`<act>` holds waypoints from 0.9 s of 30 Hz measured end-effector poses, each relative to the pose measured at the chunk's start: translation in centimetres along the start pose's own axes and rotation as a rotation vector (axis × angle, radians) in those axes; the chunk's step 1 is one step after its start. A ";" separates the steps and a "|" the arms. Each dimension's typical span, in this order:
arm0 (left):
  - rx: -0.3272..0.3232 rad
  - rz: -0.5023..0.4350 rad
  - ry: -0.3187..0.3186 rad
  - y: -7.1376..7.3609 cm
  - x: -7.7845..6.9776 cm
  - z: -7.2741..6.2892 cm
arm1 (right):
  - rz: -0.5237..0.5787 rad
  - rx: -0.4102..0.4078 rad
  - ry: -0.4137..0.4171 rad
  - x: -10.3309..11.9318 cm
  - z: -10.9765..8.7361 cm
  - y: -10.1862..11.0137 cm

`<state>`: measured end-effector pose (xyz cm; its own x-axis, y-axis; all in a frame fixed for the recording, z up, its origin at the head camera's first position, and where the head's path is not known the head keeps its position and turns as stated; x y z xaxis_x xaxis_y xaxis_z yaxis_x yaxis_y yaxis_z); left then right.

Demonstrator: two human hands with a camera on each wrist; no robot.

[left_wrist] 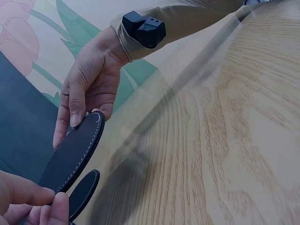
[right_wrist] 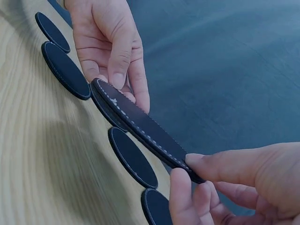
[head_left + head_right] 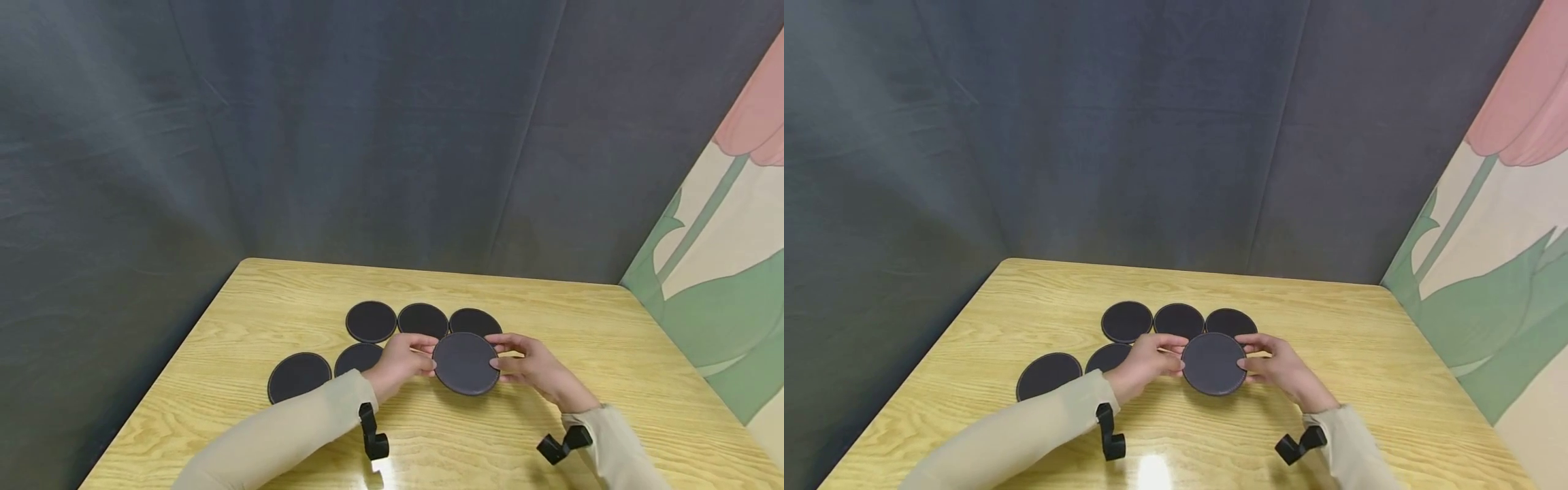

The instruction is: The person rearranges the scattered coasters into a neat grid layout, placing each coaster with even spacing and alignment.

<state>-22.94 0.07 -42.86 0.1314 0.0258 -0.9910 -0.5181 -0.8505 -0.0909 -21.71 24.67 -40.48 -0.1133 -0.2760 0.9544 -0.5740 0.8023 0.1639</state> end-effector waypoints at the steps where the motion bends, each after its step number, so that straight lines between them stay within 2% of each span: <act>1: -0.004 0.007 0.001 0.2 0.0 -0.2 | 0.002 0.006 0.001 0.0 0.2 -0.1; 11: -0.031 0.038 0.033 2.2 0.3 -1.3 | 0.029 0.026 0.007 0.0 2.1 -1.5; 22: -0.026 0.053 0.048 3.9 -0.3 -2.2 | 0.057 0.020 0.024 0.6 3.5 -2.8; 27: -0.021 0.058 0.054 4.6 0.0 -2.4 | 0.060 0.031 0.024 0.8 3.9 -3.3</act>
<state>-23.29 -5.09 -43.02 0.1471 -0.0520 -0.9878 -0.5086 -0.8604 -0.0305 -23.08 19.70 -41.22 -0.1285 -0.2148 0.9682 -0.5920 0.7998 0.0989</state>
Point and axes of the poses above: each hand's wrist, its own z-axis towards the middle knuckle, its own y-axis out of the back of the hand, x = y × z, the point moved 2 cm from there along z, towards the middle knuckle, and after that the axes turned 15 degrees about x, right-handed, at the moved point
